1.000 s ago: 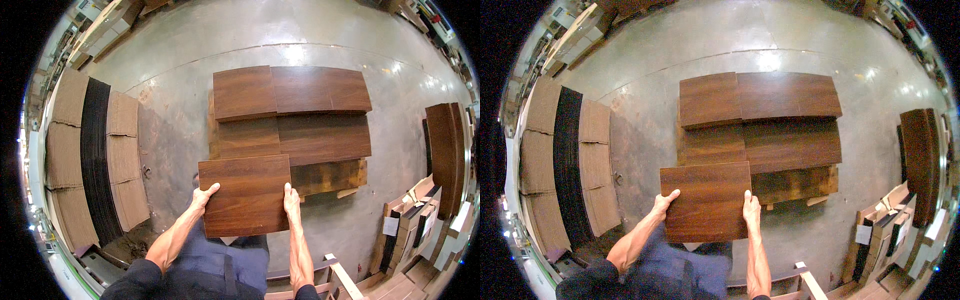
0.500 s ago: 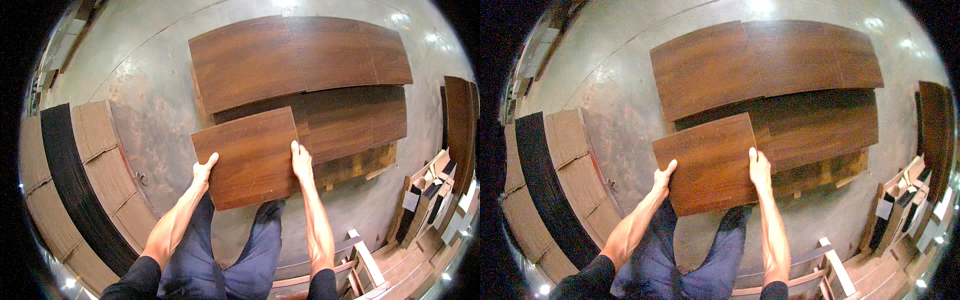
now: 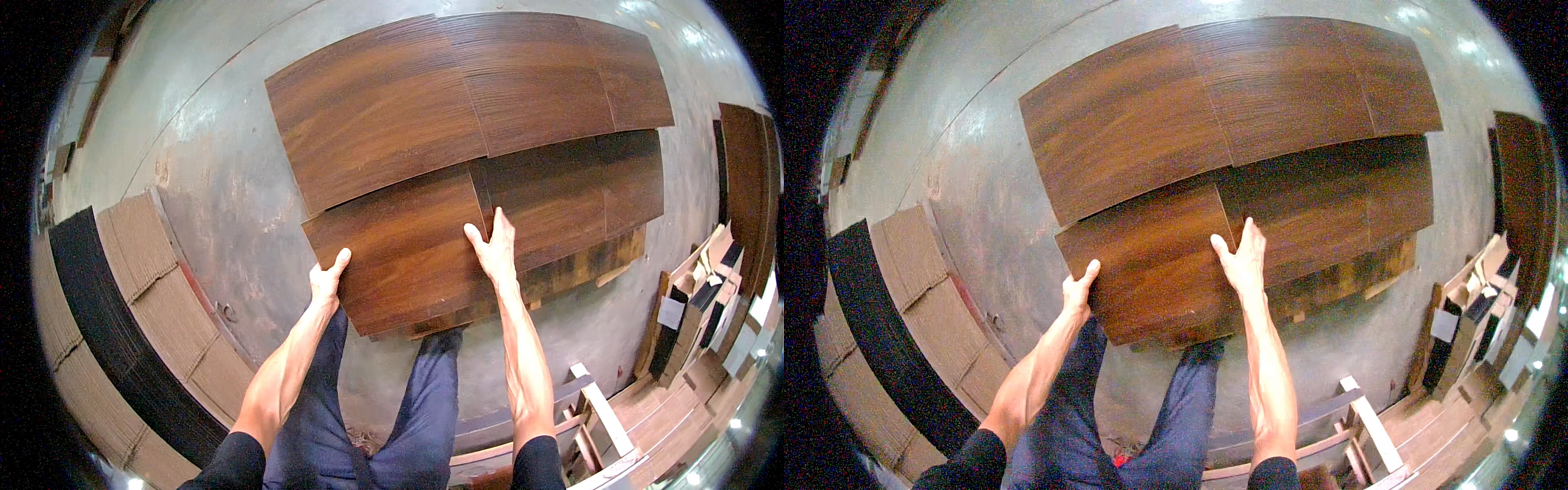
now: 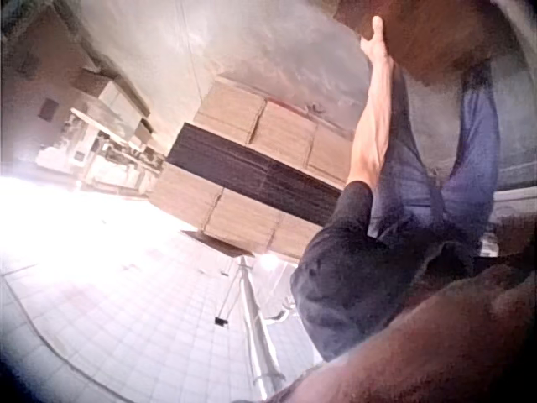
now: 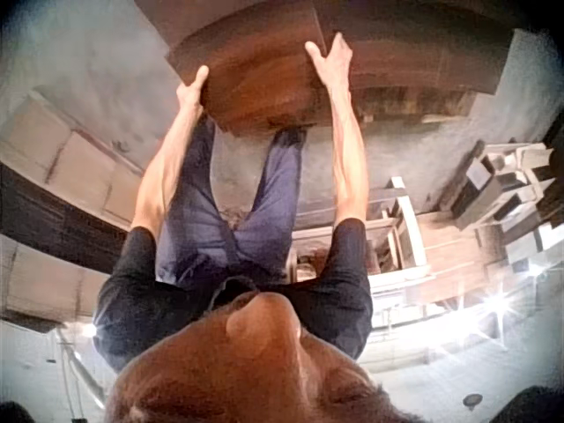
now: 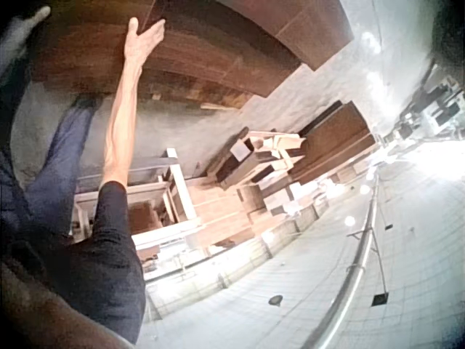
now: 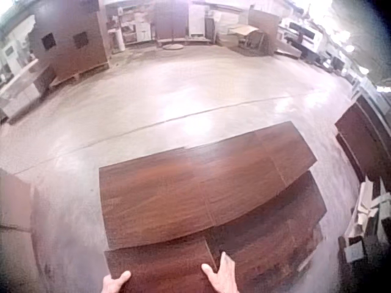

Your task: The person picks up dark brown wooden panels from a white workbench, carries them to a wooden pallet on the floor, and stacks them. The person repeats this process, picking up panels, walking to the pallet, and adding them to the stack.

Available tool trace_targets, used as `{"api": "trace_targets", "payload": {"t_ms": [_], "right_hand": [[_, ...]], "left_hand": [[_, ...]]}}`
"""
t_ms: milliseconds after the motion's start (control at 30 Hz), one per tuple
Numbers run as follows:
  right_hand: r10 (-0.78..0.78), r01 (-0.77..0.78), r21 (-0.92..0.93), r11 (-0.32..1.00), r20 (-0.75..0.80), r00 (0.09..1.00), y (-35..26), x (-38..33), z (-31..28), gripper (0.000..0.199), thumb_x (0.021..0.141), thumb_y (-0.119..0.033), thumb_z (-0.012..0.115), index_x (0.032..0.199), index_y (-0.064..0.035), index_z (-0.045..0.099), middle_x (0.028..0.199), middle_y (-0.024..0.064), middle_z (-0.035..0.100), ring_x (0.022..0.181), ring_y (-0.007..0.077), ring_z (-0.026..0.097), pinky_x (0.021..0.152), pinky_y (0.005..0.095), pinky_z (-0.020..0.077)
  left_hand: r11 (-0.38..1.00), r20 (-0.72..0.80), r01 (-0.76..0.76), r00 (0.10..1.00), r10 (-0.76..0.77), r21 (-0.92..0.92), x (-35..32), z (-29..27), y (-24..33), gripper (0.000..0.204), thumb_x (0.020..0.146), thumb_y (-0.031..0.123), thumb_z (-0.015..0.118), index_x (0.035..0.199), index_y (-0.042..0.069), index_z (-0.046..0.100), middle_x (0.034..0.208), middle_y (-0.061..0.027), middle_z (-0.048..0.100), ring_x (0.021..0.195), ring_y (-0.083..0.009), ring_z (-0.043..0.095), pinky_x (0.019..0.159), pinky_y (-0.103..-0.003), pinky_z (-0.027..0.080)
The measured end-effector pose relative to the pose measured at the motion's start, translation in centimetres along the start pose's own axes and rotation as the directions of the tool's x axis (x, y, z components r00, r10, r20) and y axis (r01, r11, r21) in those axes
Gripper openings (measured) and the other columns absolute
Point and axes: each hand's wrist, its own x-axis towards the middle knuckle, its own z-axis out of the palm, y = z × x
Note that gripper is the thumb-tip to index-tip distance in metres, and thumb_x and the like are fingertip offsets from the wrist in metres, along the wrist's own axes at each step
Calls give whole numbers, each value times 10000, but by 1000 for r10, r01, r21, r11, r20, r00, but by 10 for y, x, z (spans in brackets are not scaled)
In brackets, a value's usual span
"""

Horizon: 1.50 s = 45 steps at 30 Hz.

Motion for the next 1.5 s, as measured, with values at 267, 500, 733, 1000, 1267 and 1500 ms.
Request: {"api": "trace_targets", "payload": {"t_ms": [267, 500, 733, 1000, 1267, 1500], "right_hand": [[-2, -19, 190, 982, 107, 994, 28, 20, -11, 751, 875, -516, 661, 1348, 50, 520, 1368, 257, 521, 1293, 376, 472, 1110, 437, 358], [31, -65, 237, 969, 146, 989, 27, 33, -21, 646, 846, -486, 699, 1247, 14, 615, 1235, 241, 603, 1173, 390, 561, 1032, 453, 435], [43, -80, 198, 977, 186, 982, 22, 33, -31, 760, 849, -491, 696, 1365, 33, 502, 1317, 264, 554, 1255, 386, 517, 1084, 439, 399], [307, -184, 744, 642, -31, 951, 130, -86, -76, 661, 900, -381, 688, 1402, -2, 486, 1357, 217, 561, 1246, 295, 556, 1071, 394, 425], [637, -714, 251, 653, 327, 698, 279, -409, -62, 312, 857, -307, 680, 1014, -39, 711, 941, 99, 720, 881, 205, 653, 781, 370, 513], [573, -745, 435, 506, 477, 667, 274, -597, -98, 281, 896, -226, 632, 1078, -21, 695, 894, 70, 709, 807, 164, 655, 732, 325, 521]], "left_hand": [[1000, 31, 2, 1000, -2, -4, 2, 25, -5, 606, 787, 312, 853, 1241, -7, 609, 1215, -96, 641, 1091, -209, 592, 976, -363, 454], [999, 3, 23, 1000, -23, -34, 1, 40, 0, 658, 766, 314, 867, 1272, 7, 580, 1255, -92, 624, 1142, -223, 581, 1009, -373, 447], [992, -19, 108, 994, -110, -61, -1, 40, -3, 642, 797, 346, 837, 1283, 22, 571, 1259, -79, 619, 1166, -231, 569, 1011, -383, 448], [925, -201, 104, 979, -31, 366, -57, -111, -38, 776, 820, 419, 787, 1355, -51, 478, 1187, -128, 625, 1050, -234, 598, 795, -362, 494], [854, -350, 148, 936, 42, 499, -261, -206, -72, 316, 842, 105, 727, 1062, -99, 626, 752, -62, 610, 569, -135, 571, 450, -251, 464], [686, 251, -167, 968, -23, 708, -384, -37, -112, 423, 896, 157, 699, 1241, -66, 597, 1017, -139, 703, 867, -187, 675, 743, -325, 564]]}}
